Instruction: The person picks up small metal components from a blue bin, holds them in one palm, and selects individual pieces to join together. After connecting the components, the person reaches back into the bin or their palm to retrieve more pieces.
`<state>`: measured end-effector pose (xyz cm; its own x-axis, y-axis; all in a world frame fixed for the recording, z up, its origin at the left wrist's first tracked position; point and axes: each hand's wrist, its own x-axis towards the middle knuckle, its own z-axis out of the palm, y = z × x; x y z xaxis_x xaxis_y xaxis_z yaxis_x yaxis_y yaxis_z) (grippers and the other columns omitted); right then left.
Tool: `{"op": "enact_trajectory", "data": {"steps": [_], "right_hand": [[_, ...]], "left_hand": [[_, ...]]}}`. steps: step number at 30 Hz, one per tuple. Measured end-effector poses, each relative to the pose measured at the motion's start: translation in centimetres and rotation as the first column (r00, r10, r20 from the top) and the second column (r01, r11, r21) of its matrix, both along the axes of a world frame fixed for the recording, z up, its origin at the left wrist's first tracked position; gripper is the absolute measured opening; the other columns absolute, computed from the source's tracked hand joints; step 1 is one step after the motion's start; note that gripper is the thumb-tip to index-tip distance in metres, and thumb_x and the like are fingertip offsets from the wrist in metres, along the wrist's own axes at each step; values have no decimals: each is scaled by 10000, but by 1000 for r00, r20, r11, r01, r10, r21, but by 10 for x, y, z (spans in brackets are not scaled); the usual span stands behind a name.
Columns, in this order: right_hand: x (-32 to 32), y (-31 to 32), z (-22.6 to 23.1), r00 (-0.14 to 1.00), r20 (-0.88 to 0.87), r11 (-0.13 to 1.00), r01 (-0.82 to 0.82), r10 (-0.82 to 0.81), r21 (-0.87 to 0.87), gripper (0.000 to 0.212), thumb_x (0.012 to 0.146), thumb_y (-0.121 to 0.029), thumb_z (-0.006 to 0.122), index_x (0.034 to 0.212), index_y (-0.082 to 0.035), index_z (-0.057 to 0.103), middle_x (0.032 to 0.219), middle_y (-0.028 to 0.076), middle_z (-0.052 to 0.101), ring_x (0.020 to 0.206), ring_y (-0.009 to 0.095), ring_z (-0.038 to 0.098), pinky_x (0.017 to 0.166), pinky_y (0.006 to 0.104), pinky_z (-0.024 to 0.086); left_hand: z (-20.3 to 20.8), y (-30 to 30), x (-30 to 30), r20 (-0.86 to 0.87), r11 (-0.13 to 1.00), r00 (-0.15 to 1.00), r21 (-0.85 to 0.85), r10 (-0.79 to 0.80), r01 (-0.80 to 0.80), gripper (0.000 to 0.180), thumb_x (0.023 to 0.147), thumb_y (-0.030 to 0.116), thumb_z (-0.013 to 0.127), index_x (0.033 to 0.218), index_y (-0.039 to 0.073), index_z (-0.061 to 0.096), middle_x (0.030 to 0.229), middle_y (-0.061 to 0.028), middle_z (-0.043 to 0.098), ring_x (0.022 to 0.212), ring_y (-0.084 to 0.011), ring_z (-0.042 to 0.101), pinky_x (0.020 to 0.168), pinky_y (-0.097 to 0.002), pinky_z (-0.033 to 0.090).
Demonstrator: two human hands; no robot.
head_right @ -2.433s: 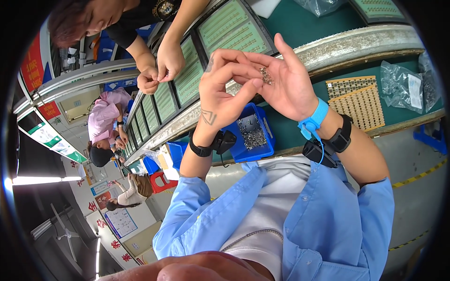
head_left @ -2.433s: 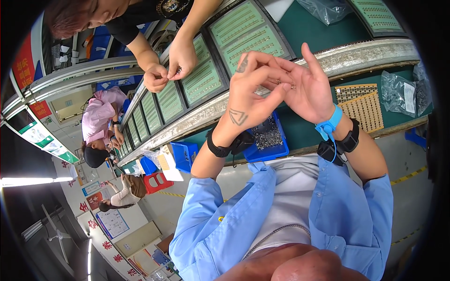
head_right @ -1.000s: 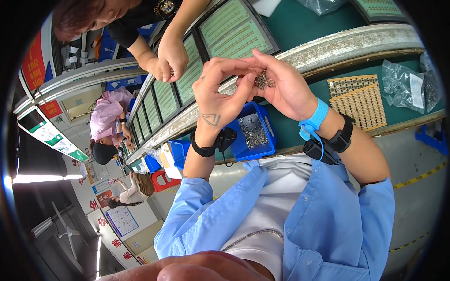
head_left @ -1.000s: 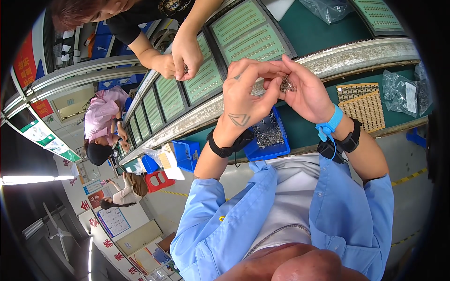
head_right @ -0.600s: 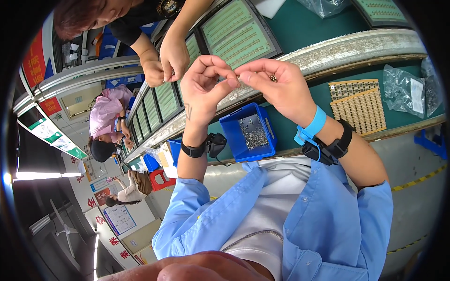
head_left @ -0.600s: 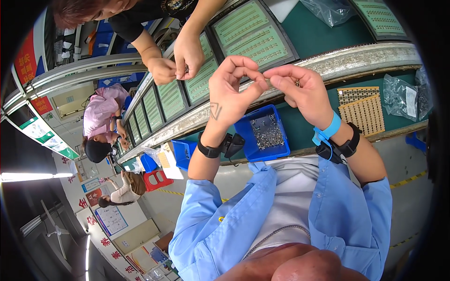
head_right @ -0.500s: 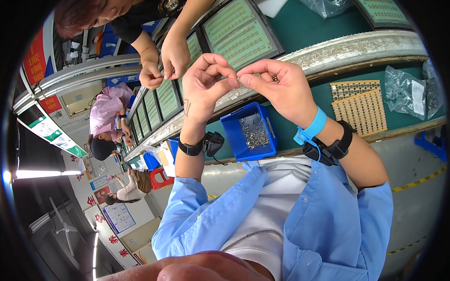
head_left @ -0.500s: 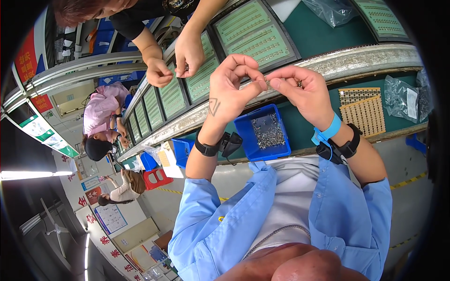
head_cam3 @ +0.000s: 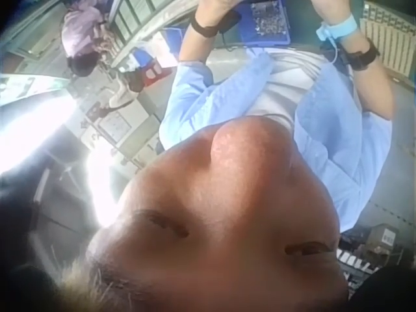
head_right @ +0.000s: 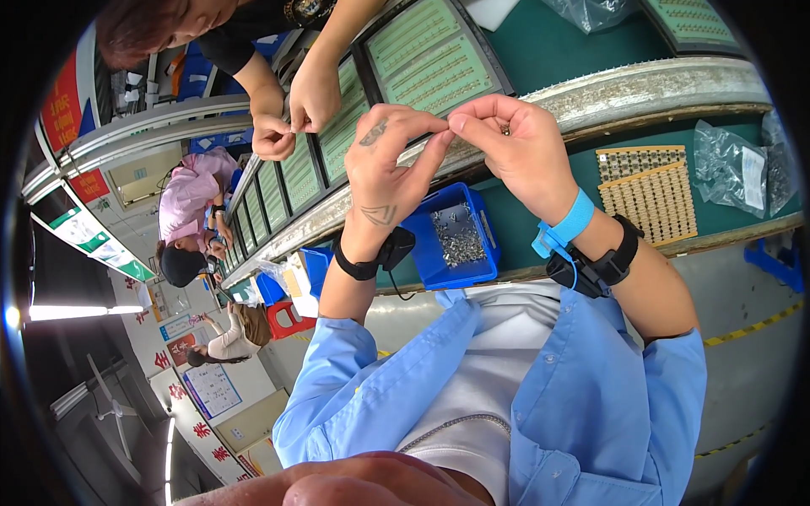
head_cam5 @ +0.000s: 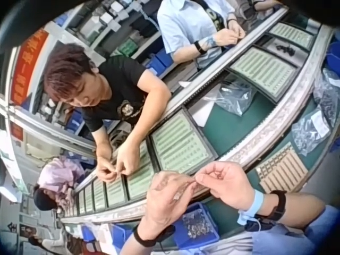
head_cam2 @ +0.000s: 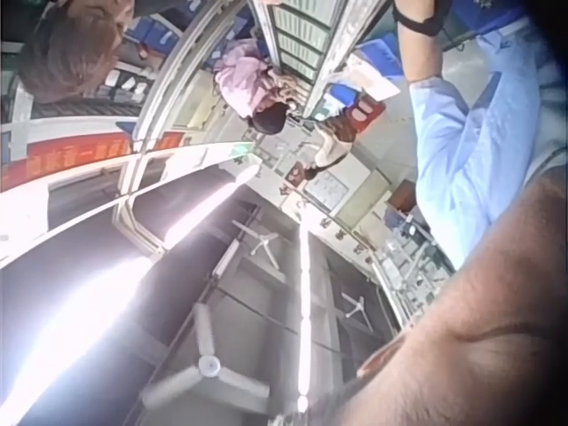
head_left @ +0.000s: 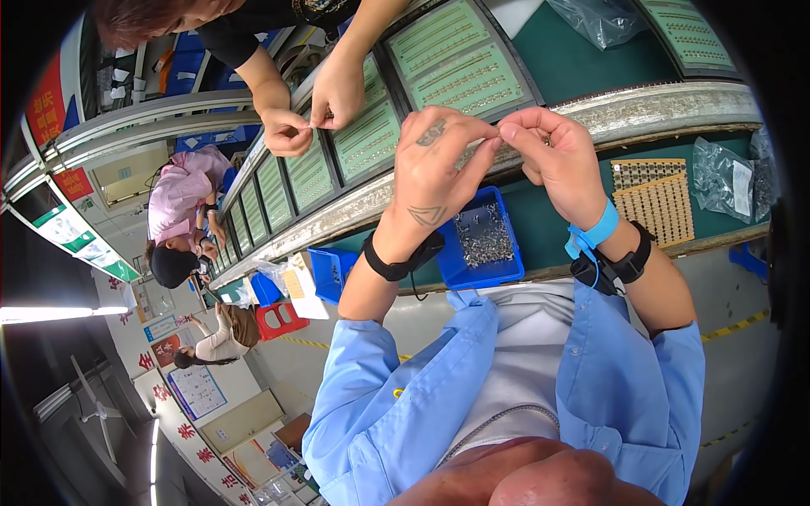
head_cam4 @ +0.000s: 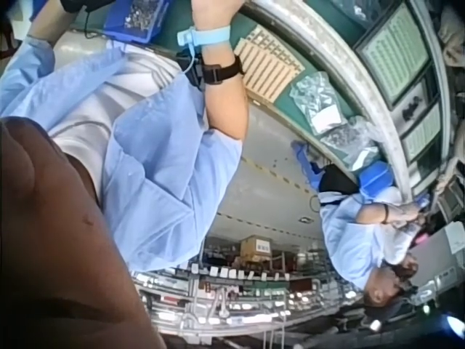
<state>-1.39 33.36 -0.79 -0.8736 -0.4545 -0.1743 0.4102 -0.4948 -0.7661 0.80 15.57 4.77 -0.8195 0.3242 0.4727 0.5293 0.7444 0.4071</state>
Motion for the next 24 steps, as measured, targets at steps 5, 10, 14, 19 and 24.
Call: {"op": "enact_trajectory", "data": {"steps": [5,10,14,19,24], "right_hand": [[1,-1,1,997,60,999,40,-39,-25,187,1037,-141,634,1151,-4,689,662,-109,434,526,-12,278,457,208,204],[1,-2,6,998,44,998,45,-43,-45,242,1053,-156,604,1218,5,680,646,-120,371,524,-12,255,457,207,194],[-1,-1,6,999,50,998,24,-21,-60,279,1057,-166,594,1257,12,671,645,-124,320,526,-12,238,458,205,185],[-1,2,8,999,48,998,7,-5,-60,283,1055,-169,596,1251,22,668,650,-126,303,530,-13,233,459,203,179],[0,3,8,998,60,998,-3,7,-67,289,1054,-167,595,1255,30,661,654,-126,301,532,-14,231,460,203,179]], "left_hand": [[1,3,-8,-41,1000,999,9,31,-30,139,797,35,785,908,65,707,855,-50,729,873,-271,658,799,-400,494],[-14,-10,-46,147,978,975,99,166,-182,71,831,84,743,870,35,710,812,-89,723,817,-292,658,755,-399,515],[-22,-11,-73,234,964,938,-1,257,-264,115,835,127,718,837,12,713,755,-117,710,761,-309,655,720,-414,534],[-33,-17,-97,165,964,953,-120,253,-236,134,822,139,715,805,6,711,708,-116,697,738,-313,660,717,-428,547],[-38,-18,-101,131,966,969,-184,207,-181,122,821,130,714,798,10,709,717,-122,702,742,-321,668,731,-434,554]]}}
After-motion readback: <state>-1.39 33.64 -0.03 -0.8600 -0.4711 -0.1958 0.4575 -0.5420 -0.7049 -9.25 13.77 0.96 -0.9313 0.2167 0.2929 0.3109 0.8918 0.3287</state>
